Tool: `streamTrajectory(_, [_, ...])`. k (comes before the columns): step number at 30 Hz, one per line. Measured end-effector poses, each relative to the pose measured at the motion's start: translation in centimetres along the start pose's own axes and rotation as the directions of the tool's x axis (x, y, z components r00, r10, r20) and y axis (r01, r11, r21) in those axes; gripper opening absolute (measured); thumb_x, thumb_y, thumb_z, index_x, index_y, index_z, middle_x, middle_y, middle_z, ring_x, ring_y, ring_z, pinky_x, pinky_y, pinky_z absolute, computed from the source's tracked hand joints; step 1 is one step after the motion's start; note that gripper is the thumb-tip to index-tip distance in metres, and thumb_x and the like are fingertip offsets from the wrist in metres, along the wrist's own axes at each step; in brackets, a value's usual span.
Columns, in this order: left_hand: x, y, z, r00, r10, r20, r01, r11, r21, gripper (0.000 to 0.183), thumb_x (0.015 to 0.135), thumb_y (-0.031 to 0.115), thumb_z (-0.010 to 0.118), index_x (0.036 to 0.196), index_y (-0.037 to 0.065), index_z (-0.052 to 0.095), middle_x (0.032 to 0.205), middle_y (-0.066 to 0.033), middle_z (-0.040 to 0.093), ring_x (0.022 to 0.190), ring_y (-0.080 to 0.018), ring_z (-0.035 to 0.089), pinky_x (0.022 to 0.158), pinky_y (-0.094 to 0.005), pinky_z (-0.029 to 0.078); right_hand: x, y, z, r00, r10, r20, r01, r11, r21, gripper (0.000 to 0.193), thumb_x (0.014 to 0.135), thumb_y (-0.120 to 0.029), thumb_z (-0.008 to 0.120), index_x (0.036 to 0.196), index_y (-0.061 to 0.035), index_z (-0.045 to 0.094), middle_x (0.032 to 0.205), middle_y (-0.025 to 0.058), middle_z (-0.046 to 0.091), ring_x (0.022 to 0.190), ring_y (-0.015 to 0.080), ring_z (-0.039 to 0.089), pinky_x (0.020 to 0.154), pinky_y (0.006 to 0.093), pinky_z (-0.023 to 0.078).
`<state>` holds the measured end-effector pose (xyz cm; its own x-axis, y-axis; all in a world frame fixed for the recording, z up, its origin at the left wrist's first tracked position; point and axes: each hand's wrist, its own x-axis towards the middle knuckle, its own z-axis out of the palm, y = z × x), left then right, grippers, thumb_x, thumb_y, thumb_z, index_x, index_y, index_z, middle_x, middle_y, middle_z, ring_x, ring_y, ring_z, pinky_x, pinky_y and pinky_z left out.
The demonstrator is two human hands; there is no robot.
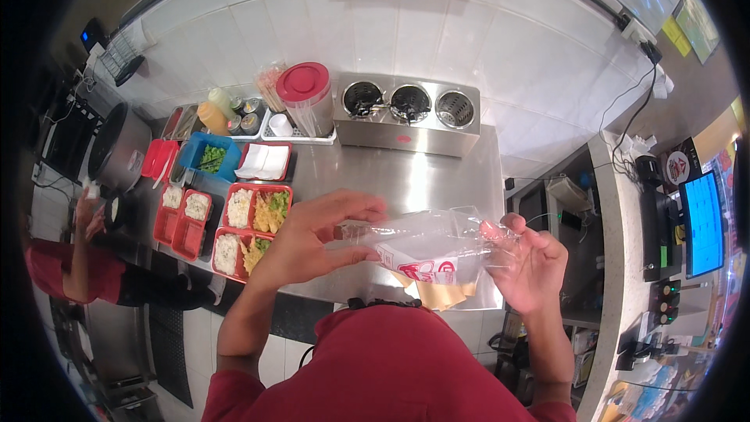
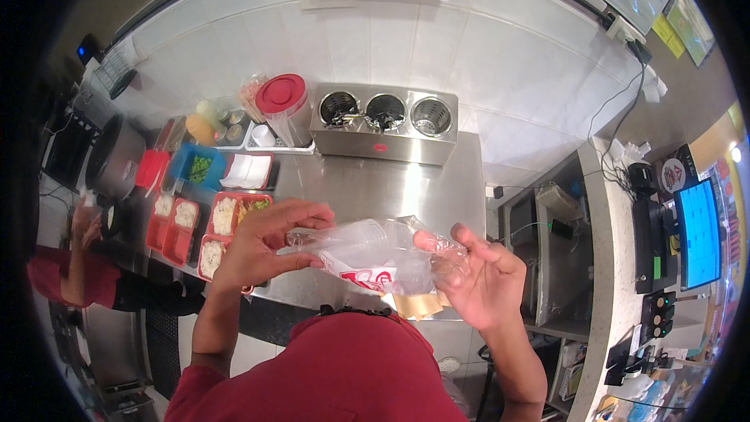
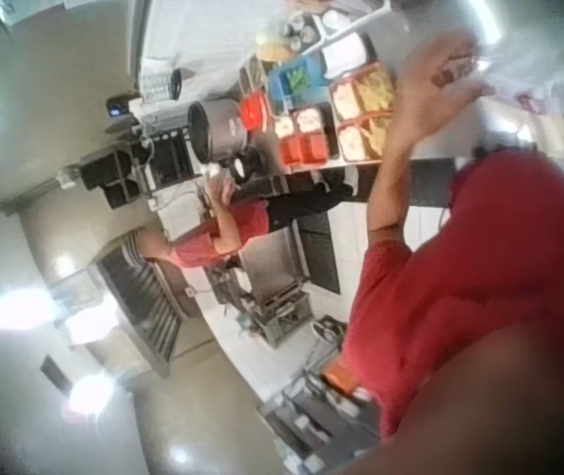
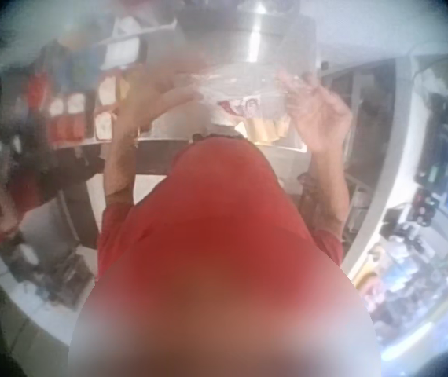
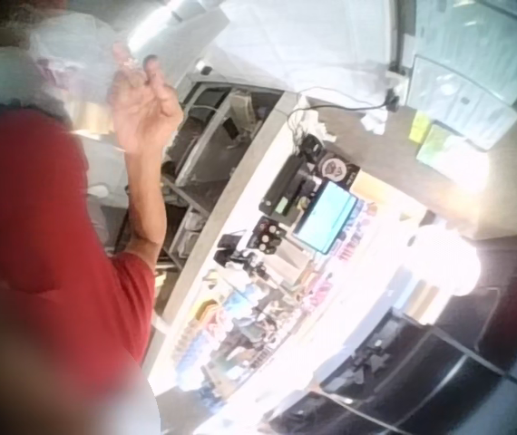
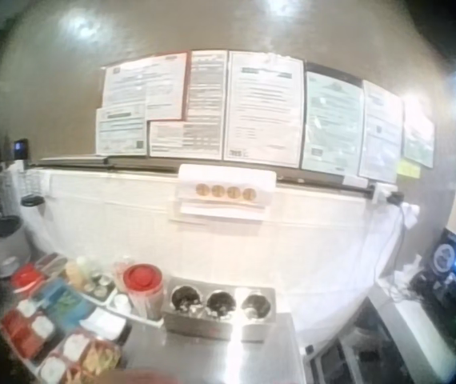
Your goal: The person assembles bento boxes by placing rice, tempura, and vegetables into compartmentalized containers. They then retrieve plastic cups, pour sauces into them, and place the cups on the counter alongside the bento boxes.
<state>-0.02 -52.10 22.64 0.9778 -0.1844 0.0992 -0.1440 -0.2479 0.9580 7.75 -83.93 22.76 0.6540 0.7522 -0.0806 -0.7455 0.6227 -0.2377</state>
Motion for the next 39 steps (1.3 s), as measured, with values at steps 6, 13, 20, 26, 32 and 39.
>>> streamTrajectory(6, [0.8,-2.8,2.9,0.953,-0.262,0.152,0.292,0.928,-0.233,0.053,0.086,0.002,0.076,0.136,0.003,0.057,0.136,-0.0102,0.056,0.106,-0.0168,0.064,0.090,-0.0311,0.055,0.5,0.4,-0.4,0.998,-0.045,-0.049,0.028,0.952,-0.306,0.044,0.094,0.002,0.044,0.138,0.0001,0.042,0.143,0.0312,0.048,0.066,0.0202,0.068,0.046,0.0249,0.051])
streamTrajectory(13, [0.5,-4.7,4.3,0.969,-0.244,0.043,0.238,0.874,-0.424,0.036,0.092,0.004,0.070,0.127,0.001,0.063,0.106,-0.0054,0.066,0.087,-0.0123,0.064,0.076,-0.0276,0.054,-0.5,0.0,-0.9,0.980,-0.160,-0.117,-0.001,0.585,-0.811,0.095,0.078,0.006,0.077,0.154,-0.0063,0.022,0.129,0.0190,0.065,0.066,0.0058,0.062,0.055,0.0200,0.046])
streamTrajectory(20, [1.6,-3.3,4.4,0.949,0.288,-0.130,-0.297,0.953,-0.062,0.023,0.086,-0.002,0.072,0.107,0.001,0.063,0.105,-0.0098,0.064,0.098,-0.0182,0.061,0.086,-0.0324,0.049,0.8,0.8,-2.0,0.962,-0.221,0.159,0.209,0.229,-0.951,0.128,0.062,-0.022,0.096,0.158,-0.0106,0.012,0.144,0.0174,0.054,0.123,0.0189,0.051,0.098,0.0369,0.039])
streamTrajectory(26, [1.6,-2.5,6.5,0.977,0.165,-0.138,-0.198,0.939,-0.282,0.016,0.087,-0.001,0.072,0.096,0.002,0.059,0.108,-0.0118,0.064,0.101,-0.0172,0.060,0.091,-0.0322,0.047,0.9,1.8,-1.0,0.970,-0.143,0.195,0.196,-0.011,-0.981,0.129,0.066,-0.024,0.095,0.158,-0.0115,0.005,0.153,0.0207,0.042,0.135,0.0259,0.045,0.107,0.0376,0.035])
streamTrajectory(32, [0.4,-3.0,10.1,0.951,-0.072,-0.301,0.058,0.997,-0.053,0.012,0.092,0.006,0.069,0.093,0.001,0.057,0.083,-0.0081,0.069,0.071,-0.0067,0.061,0.059,-0.0251,0.049,0.2,4.8,-2.0,0.980,-0.186,0.076,0.062,-0.078,-0.995,0.120,0.071,-0.018,0.090,0.158,-0.0099,0.009,0.142,0.0199,0.049,0.131,0.0289,0.049,0.105,0.0390,0.041])
streamTrajectory(39, [0.9,-4.0,11.0,0.920,0.176,-0.350,-0.101,0.970,0.221,0.016,0.092,0.009,0.067,0.091,0.000,0.055,0.067,-0.0154,0.058,0.057,-0.0155,0.061,0.051,-0.0338,0.046,-0.2,8.0,-3.6,0.890,-0.351,0.290,0.101,-0.468,-0.878,0.076,0.072,-0.013,0.087,0.139,-0.0034,0.052,0.114,0.0143,0.059,0.107,0.0274,0.059,0.094,0.0381,0.048])
